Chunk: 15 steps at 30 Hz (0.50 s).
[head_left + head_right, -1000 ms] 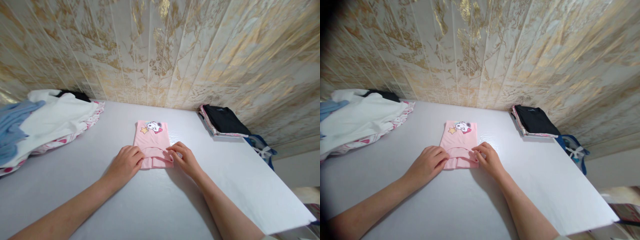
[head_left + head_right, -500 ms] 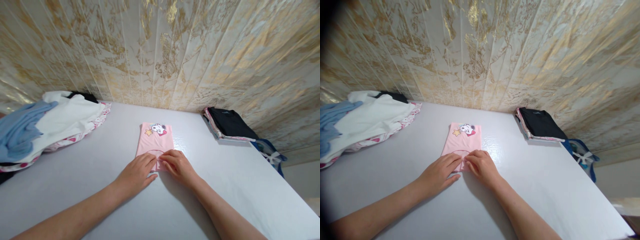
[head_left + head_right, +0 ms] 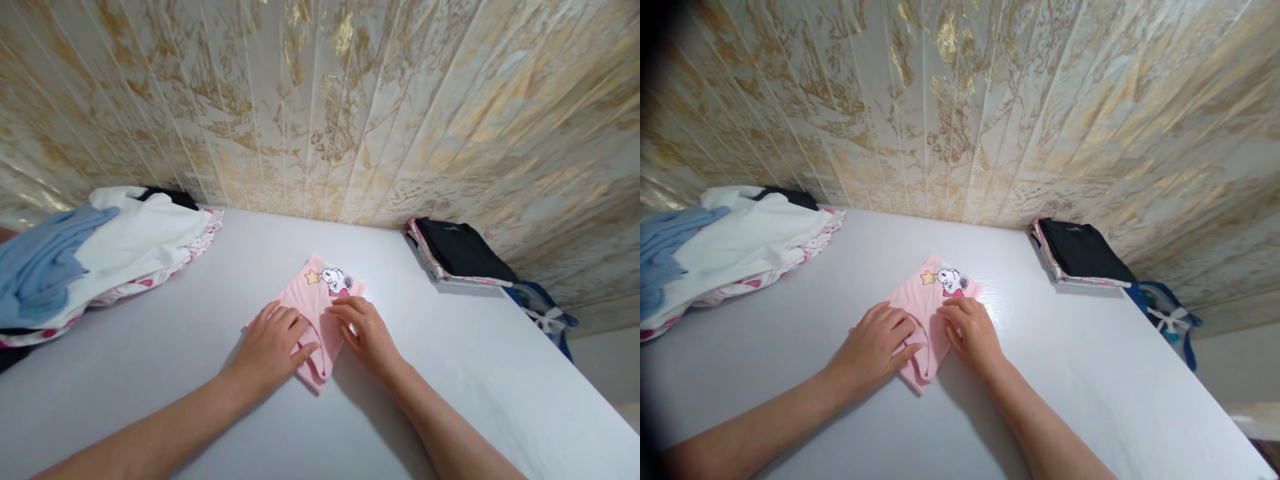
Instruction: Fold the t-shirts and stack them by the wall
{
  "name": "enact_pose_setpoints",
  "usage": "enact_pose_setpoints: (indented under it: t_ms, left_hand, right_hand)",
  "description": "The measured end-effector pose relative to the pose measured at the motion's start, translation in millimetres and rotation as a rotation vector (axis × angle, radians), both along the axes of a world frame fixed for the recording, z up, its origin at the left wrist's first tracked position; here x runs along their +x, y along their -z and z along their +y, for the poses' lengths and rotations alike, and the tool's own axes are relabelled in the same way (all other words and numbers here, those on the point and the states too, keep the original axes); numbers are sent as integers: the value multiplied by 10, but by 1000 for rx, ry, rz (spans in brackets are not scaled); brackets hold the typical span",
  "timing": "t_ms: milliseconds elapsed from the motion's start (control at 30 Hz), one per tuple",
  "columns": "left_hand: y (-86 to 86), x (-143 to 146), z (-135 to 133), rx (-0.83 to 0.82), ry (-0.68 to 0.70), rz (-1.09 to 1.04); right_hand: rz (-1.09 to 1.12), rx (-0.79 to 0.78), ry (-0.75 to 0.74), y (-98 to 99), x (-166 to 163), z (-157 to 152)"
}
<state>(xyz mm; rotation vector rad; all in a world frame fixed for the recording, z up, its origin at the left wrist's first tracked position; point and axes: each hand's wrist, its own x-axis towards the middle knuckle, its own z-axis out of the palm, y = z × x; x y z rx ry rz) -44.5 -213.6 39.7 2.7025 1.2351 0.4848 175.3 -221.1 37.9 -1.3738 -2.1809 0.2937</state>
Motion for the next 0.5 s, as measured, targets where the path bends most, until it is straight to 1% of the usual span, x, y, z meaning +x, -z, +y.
enact_pose_setpoints:
  t_ms: [67,100,167,233,300,367,400,433,500]
  left_hand:
    - [-25,-17,39,46,-40,11]
    - [-30,-29,62,71,-66,20]
    - [-25,-64,114,130,-126,40]
    - [-7,-114,171,192,-189,53]
    - [5,-175,227,235,-235,52]
    - [-3,-230,268,254,-257,45]
    - [-13,-247,277,256,-264,39]
    - [-24,-254,276,253,-269,31]
    - [-27,-227,242,232,-243,-8]
  right_hand:
    - [-119,-22,91,13,32,30]
    - [-172,-51,114,2,22,23]
    - [-231,-92,99,-57,-48,-39]
    - [-216,-115,17,-147,-157,-141]
    - [-129,-176,-144,-228,-250,-233]
    - [-11,-232,-281,-261,-281,-275]
    - [39,-231,-302,-253,-268,-270]
    - [73,-204,-276,-229,-238,-248]
    - [78,-111,-123,-150,-145,-173]
